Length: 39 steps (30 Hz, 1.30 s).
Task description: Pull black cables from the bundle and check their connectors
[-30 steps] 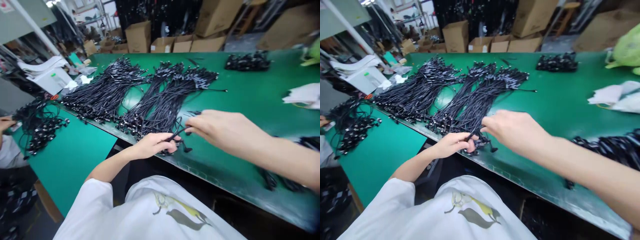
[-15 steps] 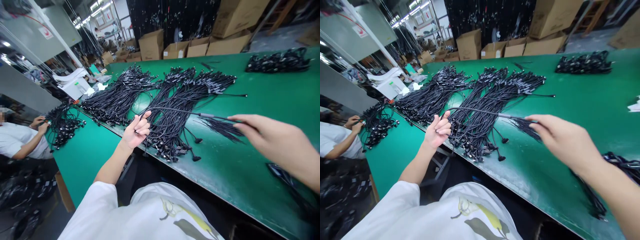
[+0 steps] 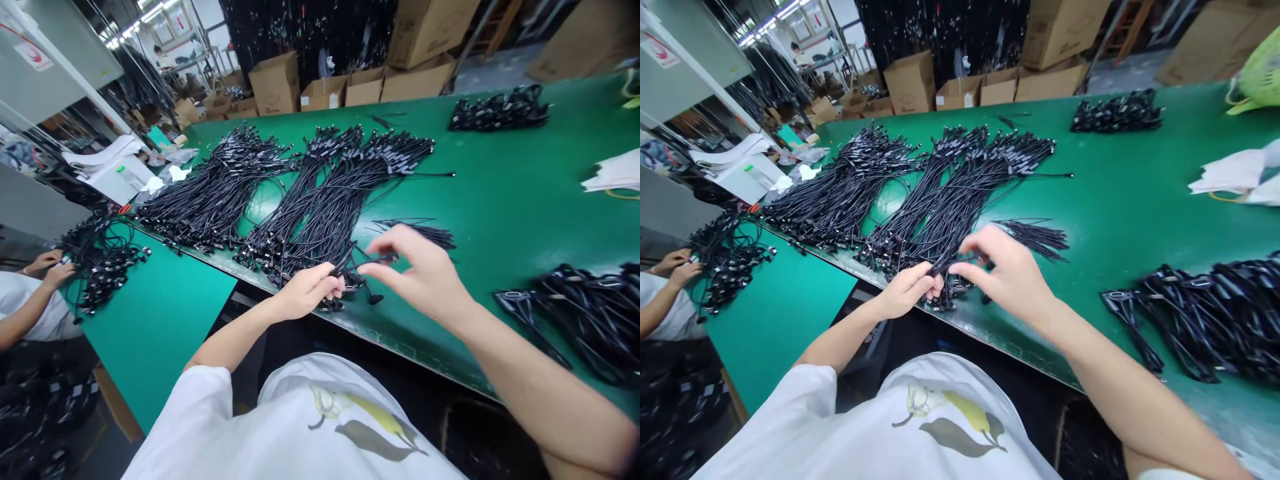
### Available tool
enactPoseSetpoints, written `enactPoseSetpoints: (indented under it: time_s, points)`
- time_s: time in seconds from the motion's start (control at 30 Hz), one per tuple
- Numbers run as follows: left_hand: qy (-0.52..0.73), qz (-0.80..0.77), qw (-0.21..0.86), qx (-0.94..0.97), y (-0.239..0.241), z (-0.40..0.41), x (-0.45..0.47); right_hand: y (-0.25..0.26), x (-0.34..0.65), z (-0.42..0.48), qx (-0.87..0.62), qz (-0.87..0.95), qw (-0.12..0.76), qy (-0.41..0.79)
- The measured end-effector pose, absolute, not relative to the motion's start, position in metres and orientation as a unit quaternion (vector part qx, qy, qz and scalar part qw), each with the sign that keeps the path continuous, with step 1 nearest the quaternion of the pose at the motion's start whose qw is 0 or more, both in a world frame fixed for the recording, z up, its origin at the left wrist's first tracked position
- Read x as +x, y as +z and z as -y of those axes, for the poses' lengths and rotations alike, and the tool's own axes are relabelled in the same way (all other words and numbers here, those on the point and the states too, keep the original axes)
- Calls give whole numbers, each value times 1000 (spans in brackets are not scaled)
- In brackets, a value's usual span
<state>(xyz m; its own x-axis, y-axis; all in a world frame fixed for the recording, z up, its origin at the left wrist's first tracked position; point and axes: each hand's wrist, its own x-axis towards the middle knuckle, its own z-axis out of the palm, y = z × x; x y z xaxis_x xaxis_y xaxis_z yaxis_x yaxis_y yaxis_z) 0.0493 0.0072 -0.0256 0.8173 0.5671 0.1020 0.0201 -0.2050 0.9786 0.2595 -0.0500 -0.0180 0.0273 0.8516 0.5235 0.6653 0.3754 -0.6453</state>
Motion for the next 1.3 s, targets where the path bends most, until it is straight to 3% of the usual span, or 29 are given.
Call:
enactPoseSetpoints:
  time_s: [0.07, 0.2, 0.3, 0.4, 0.53, 0.7, 0.9, 1.03, 1.3]
  points:
    - [282, -183, 697, 633, -27, -8, 51, -32, 250, 41, -553, 612, 536, 180]
    - [303, -209, 798, 478, -37, -6, 63, -55, 220, 31, -529, 502, 565, 387]
    - [317, -268, 825, 383, -52, 0, 72, -57, 206, 31, -507, 412, 629, 421]
    - [392, -286, 820, 304, -65, 5, 76, -51, 207, 30, -447, 364, 631, 518]
    - [357, -237, 806, 408, -70, 11, 71, -41, 218, 25, -377, 298, 606, 634]
    - [301, -199, 758, 544, -79, 17, 64, -37, 212, 32, -382, 271, 682, 562]
    - [214, -214, 668, 680, -77, 23, 60, -33, 193, 52, -402, 324, 677, 525]
    - [156, -219, 693, 668, -73, 26, 62, -26, 191, 55, -374, 333, 723, 476]
    - [196, -243, 681, 662, -75, 29, 73, -25, 188, 67, -443, 443, 699, 344]
